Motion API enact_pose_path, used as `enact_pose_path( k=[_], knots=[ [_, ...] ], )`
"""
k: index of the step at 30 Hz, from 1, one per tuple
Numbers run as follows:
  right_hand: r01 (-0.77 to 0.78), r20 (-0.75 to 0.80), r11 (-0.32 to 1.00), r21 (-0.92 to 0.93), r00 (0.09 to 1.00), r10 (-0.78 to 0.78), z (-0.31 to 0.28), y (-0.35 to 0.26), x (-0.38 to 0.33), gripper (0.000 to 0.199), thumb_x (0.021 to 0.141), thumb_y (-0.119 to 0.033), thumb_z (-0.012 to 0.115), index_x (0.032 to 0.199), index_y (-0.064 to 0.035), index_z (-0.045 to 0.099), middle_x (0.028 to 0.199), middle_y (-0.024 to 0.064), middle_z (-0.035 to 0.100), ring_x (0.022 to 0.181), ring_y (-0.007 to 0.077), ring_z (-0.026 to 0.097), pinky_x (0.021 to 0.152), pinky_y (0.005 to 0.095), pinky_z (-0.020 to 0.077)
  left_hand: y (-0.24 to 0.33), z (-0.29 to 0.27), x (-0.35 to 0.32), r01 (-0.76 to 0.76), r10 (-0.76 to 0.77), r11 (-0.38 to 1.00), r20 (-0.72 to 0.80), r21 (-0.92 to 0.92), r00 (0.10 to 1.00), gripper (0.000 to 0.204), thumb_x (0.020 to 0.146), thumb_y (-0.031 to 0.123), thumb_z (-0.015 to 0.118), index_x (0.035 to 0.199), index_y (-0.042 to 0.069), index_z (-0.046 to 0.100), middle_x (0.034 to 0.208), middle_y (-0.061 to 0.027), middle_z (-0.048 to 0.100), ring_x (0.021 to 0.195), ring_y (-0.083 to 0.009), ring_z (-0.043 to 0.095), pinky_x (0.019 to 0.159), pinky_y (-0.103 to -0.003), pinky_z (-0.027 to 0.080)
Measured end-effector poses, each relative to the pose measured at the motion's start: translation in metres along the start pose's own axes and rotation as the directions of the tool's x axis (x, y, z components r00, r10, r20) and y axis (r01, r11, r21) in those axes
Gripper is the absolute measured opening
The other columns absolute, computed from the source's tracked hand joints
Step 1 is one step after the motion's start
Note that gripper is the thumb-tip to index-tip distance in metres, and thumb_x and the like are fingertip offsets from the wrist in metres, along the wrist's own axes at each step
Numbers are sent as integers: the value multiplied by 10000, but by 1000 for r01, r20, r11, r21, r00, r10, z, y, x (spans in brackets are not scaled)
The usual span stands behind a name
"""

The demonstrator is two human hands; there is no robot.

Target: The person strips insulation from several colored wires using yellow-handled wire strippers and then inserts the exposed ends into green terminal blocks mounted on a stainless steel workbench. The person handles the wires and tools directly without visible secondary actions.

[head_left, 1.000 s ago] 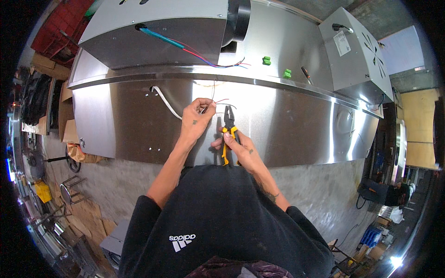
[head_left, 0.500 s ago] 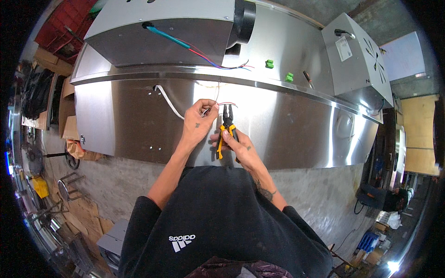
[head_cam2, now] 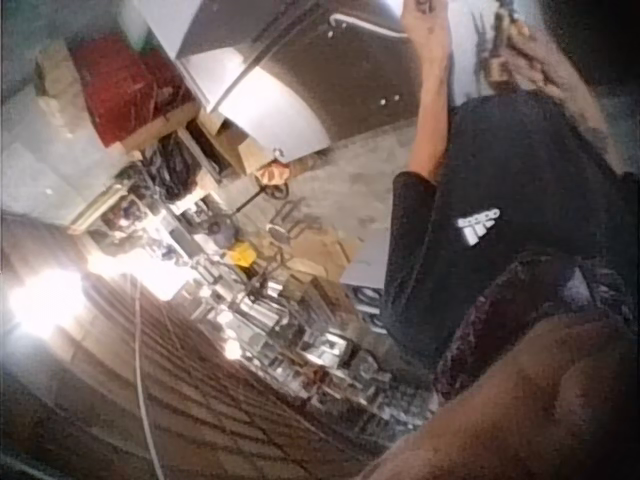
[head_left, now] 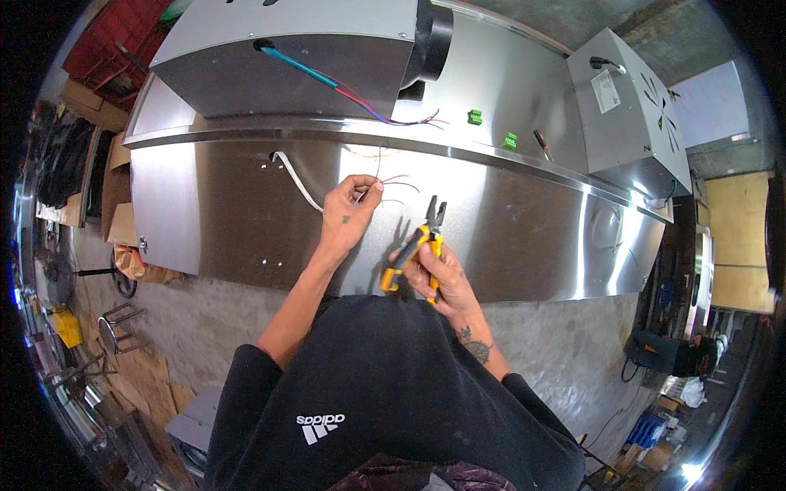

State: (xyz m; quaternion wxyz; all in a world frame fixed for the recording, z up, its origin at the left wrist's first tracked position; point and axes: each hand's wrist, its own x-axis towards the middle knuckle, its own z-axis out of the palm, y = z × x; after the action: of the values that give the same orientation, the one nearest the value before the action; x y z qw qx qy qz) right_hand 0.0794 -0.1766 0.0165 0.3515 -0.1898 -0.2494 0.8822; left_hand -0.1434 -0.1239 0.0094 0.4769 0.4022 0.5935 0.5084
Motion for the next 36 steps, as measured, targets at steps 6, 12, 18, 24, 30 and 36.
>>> enact_pose_path(
  k=[6,12,18,24,30,36],
  knots=[
    [32,-245,999,-24,969,-37,24,10,18,454,1131,-270,532,1500,-17,457,1152,188,708,786,125,677,584,259,570,-1,-2,-1,-4,4,1000,25,-12,1000,300,1013,206,742,1141,-64,711,1012,-85,738,930,-122,648,843,-284,531],
    [-111,-285,920,-376,959,-1,27,1,26,464,1142,-324,510,1471,-4,441,1149,174,704,791,139,679,631,293,615,3,-3,-2,-21,21,1000,37,14,999,270,1020,196,741,1150,-37,701,1014,-41,718,907,-88,629,797,-254,507],
    [-228,-393,755,-615,918,-44,32,-1,42,448,1139,-338,512,1381,34,458,1074,171,721,792,176,712,667,333,636,3,-2,-5,-70,67,997,71,35,995,244,1029,186,731,1155,-20,696,1032,-35,721,946,-90,643,832,-261,521],
    [-246,-380,554,-795,914,-140,32,-5,51,427,1133,-373,515,1298,19,544,938,120,727,769,158,670,637,322,548,8,-3,-11,-168,157,981,107,100,982,248,1031,203,723,1135,-21,702,987,-66,731,918,-105,648,807,-288,536],
    [-291,-446,566,-771,881,-156,40,-9,50,406,1126,-410,541,1208,-20,615,869,64,698,709,116,580,648,301,467,6,-10,-13,-109,99,991,128,74,987,230,1023,164,731,1159,-10,666,1027,-43,715,944,-97,658,847,-273,539],
    [-260,-416,556,-789,893,-171,33,-7,49,416,1117,-393,558,1255,-3,602,885,60,714,678,96,559,591,282,446,9,-13,-10,-57,48,997,178,44,983,221,1023,170,725,1145,-13,699,1027,-71,740,969,-107,679,856,-294,552]
  ],
)
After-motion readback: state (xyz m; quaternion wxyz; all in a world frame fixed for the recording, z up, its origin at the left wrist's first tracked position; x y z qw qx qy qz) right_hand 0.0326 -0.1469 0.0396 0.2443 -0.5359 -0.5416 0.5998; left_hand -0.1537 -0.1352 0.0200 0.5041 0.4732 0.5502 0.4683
